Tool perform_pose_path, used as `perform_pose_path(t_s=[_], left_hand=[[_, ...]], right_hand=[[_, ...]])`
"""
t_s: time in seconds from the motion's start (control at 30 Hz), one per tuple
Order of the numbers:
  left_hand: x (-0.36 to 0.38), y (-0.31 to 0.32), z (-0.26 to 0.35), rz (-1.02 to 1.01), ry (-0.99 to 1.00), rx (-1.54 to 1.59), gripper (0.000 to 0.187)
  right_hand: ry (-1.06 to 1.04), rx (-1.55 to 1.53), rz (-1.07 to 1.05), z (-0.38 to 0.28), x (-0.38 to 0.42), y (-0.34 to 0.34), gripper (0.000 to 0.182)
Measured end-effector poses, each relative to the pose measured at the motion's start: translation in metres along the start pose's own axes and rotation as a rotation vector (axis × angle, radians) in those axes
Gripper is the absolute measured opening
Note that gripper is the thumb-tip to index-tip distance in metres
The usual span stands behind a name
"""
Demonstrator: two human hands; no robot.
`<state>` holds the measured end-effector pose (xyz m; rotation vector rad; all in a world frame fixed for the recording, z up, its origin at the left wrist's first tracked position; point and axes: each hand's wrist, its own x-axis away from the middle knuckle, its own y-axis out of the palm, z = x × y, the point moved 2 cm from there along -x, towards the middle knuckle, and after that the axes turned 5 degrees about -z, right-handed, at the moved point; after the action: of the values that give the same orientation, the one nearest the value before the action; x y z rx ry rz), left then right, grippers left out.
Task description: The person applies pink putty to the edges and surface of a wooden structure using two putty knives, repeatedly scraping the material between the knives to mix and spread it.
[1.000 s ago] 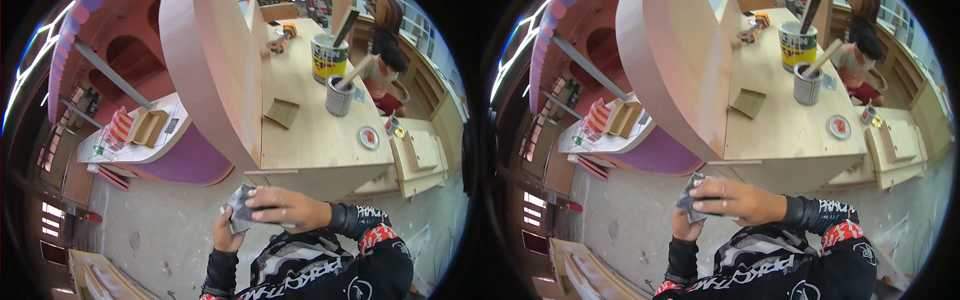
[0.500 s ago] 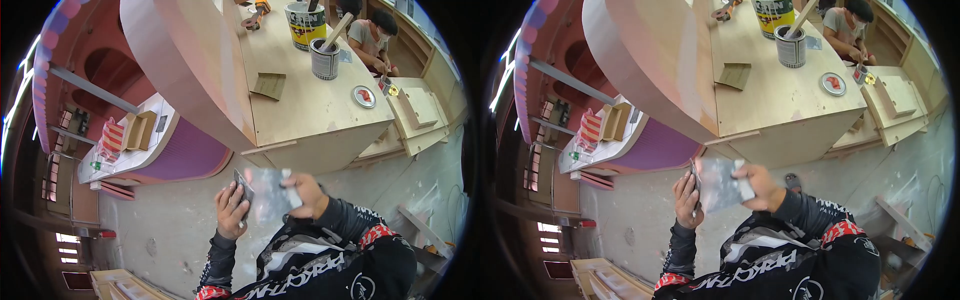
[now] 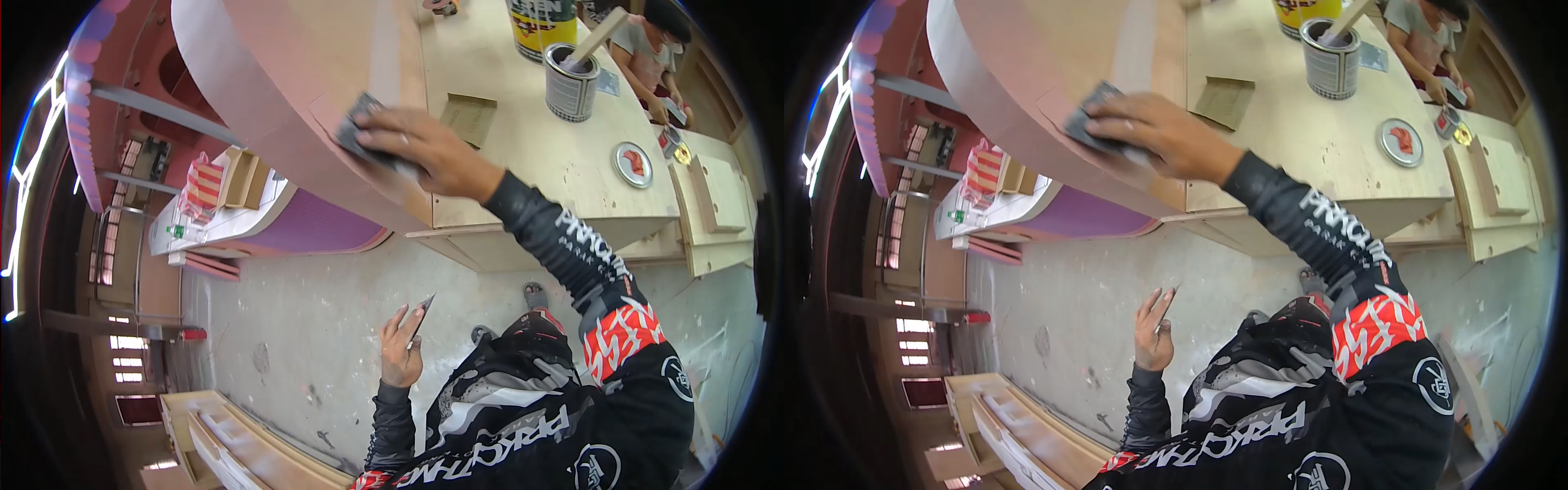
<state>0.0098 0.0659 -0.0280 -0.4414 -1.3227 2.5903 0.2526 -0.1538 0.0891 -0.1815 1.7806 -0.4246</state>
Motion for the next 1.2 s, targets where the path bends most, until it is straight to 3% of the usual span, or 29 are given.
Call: perform_pose_path(t_s=[0.07, 0.17, 0.3, 0.4, 0.5, 0.63, 0.7, 0.73, 0.8, 0.83, 0.9, 0.97, 1.07, 1.13, 1.2], left_hand=[[0.002, 0.002, 0.003, 0.026, -0.037, -0.007, 0.039], [-0.002, 0.007, 0.002, 0.076, -0.072, 0.003, 0.037], [-0.014, 0.010, 0.012, 0.085, -0.080, -0.018, 0.038], [-0.023, 0.015, 0.020, 0.106, -0.080, 0.003, 0.038], [-0.023, 0.022, 0.020, 0.139, -0.102, 0.055, 0.054], [-0.022, 0.030, 0.014, 0.169, -0.099, 0.042, 0.046], [-0.010, 0.039, -0.002, 0.432, -0.504, 0.649, 0.038], [-0.015, 0.036, 0.000, 0.427, -0.495, 0.651, 0.038], [-0.045, 0.016, 0.032, 0.701, -0.432, 1.648, 0.035], [-0.051, 0.009, 0.038, 0.703, -0.430, 1.650, 0.035], [-0.064, -0.003, 0.052, 0.463, -0.513, 2.033, 0.033], [-0.073, -0.023, 0.077, 0.506, -0.577, 2.026, 0.034], [-0.063, -0.064, 0.078, 0.511, -0.416, 1.997, 0.033], [-0.058, -0.086, 0.080, 0.378, -0.035, 1.878, 0.032], [-0.066, -0.082, 0.080, 0.395, -0.101, 1.889, 0.031]], right_hand=[[0.025, -0.061, -0.017, 0.003, 0.037, 0.015, 0.062], [0.011, -0.111, 0.000, 0.015, 0.029, -0.005, 0.065], [-0.031, -0.080, 0.119, 0.025, -0.047, -0.033, 0.071], [-0.197, 0.074, 0.000, 0.021, -0.067, -0.038, 0.072], [-0.196, 0.107, -0.128, 0.018, -0.044, -0.031, 0.070], [-0.121, 0.022, -0.238, 0.012, 0.020, -0.010, 0.060], [-0.036, -0.037, -0.259, 0.011, 0.052, -0.016, 0.058], [0.043, -0.089, -0.276, 0.008, 0.061, -0.018, 0.056], [0.149, -0.263, -0.167, -0.031, 0.065, -0.029, 0.066], [0.150, -0.317, -0.193, -0.046, 0.069, -0.033, 0.070], [0.130, -0.369, -0.301, -0.075, 0.083, -0.035, 0.080], [0.152, -0.358, -0.482, -0.094, 0.098, -0.033, 0.082], [0.193, -0.231, -0.602, -0.061, 0.104, -0.037, 0.079], [0.147, -0.138, -0.301, -0.034, 0.060, -0.044, 0.073], [0.142, -0.041, 0.031, -0.010, 0.000, -0.048, 0.072]])
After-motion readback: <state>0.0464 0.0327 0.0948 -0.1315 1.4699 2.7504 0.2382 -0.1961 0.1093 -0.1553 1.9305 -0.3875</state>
